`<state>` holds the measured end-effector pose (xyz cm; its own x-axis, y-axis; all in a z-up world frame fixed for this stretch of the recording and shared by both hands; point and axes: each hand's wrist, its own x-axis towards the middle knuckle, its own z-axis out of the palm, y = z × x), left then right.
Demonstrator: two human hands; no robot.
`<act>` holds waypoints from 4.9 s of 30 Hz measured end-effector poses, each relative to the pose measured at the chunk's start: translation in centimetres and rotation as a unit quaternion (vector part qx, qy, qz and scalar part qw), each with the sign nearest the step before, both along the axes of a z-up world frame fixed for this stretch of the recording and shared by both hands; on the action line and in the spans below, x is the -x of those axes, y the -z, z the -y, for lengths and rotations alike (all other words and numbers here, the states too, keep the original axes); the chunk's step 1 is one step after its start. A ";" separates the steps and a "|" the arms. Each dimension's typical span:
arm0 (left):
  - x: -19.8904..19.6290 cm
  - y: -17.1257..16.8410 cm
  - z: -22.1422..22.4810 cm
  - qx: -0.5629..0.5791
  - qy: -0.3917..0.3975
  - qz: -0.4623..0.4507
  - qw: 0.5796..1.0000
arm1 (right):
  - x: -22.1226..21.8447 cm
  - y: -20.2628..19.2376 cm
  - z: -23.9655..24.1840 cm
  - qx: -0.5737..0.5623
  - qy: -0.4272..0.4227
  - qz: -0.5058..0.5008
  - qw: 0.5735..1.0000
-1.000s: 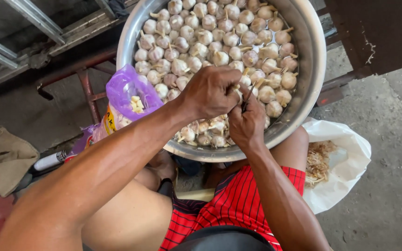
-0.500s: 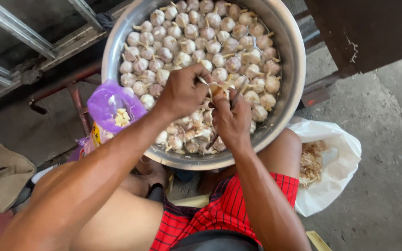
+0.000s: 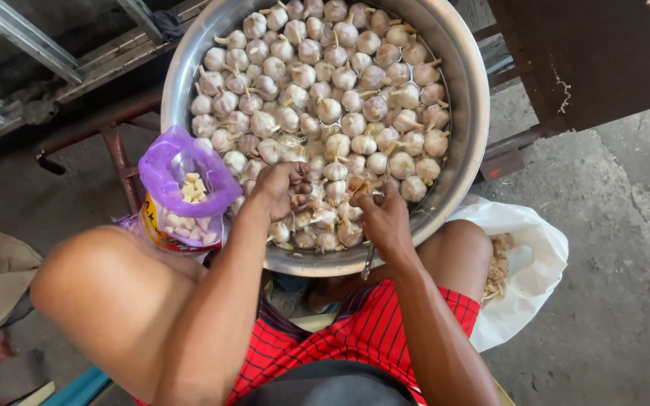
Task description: Peeling garlic bulbs manually using a knife to trim the ends.
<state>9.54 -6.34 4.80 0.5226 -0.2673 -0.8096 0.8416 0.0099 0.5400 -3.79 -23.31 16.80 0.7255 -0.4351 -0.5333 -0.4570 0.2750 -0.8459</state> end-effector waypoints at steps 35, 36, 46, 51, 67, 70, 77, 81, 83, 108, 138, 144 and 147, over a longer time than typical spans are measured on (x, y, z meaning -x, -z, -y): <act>7.5 1.5 0.6 0.345 -0.315 0.188 0.864 | 3.0 5.8 -9.7 0.122 0.003 0.113 0.986; 7.1 1.7 0.6 0.349 -0.303 0.194 0.865 | 2.9 3.9 -9.5 0.122 -0.033 0.086 0.988; 9.4 -6.5 0.3 0.356 -0.312 0.140 0.870 | 3.0 -1.0 -3.9 0.244 -0.231 0.144 0.931; 10.2 -6.9 0.1 0.329 -0.230 0.232 0.886 | 3.5 -1.4 -4.9 0.255 -0.195 0.223 0.920; 11.5 -7.3 -0.3 0.320 -0.190 0.315 0.873 | 4.4 -3.4 -5.3 0.139 -0.180 0.229 0.947; 11.6 -7.8 -0.2 0.328 -0.197 0.314 0.869 | 4.4 -3.8 -5.3 0.109 -0.166 0.229 0.953; 11.6 -8.9 -0.7 0.298 -0.168 0.362 0.867 | 4.7 -3.3 -5.4 0.022 -0.130 0.235 0.963; 11.8 -10.8 -0.9 0.267 -0.154 0.394 0.866 | 4.7 -4.0 -5.4 0.020 -0.131 0.240 0.962; 11.6 -11.3 -1.2 0.253 -0.141 0.411 0.864 | 5.1 -3.2 -5.5 0.010 -0.119 0.243 0.963; 10.6 -10.3 -0.7 -0.080 0.020 0.471 0.878 | 1.9 5.1 -2.7 -0.145 0.079 0.054 0.985; 9.4 -7.8 -0.9 0.140 -0.154 0.280 0.937 | 1.2 -1.3 -3.5 -0.073 -0.051 0.109 0.990; 10.0 -7.1 -0.7 0.101 -0.166 0.271 0.943 | 1.2 -0.4 -4.1 -0.011 -0.048 0.109 0.993; 10.5 -11.1 -0.4 0.101 -0.153 0.242 0.953 | 1.5 0.3 -3.7 0.029 -0.056 0.124 0.990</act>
<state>-0.93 -5.93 15.91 0.9000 -0.1672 -0.4025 0.4358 0.3593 0.8252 -5.26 -19.62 16.53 0.8761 -0.3696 -0.3096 -0.2583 0.1823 -0.9487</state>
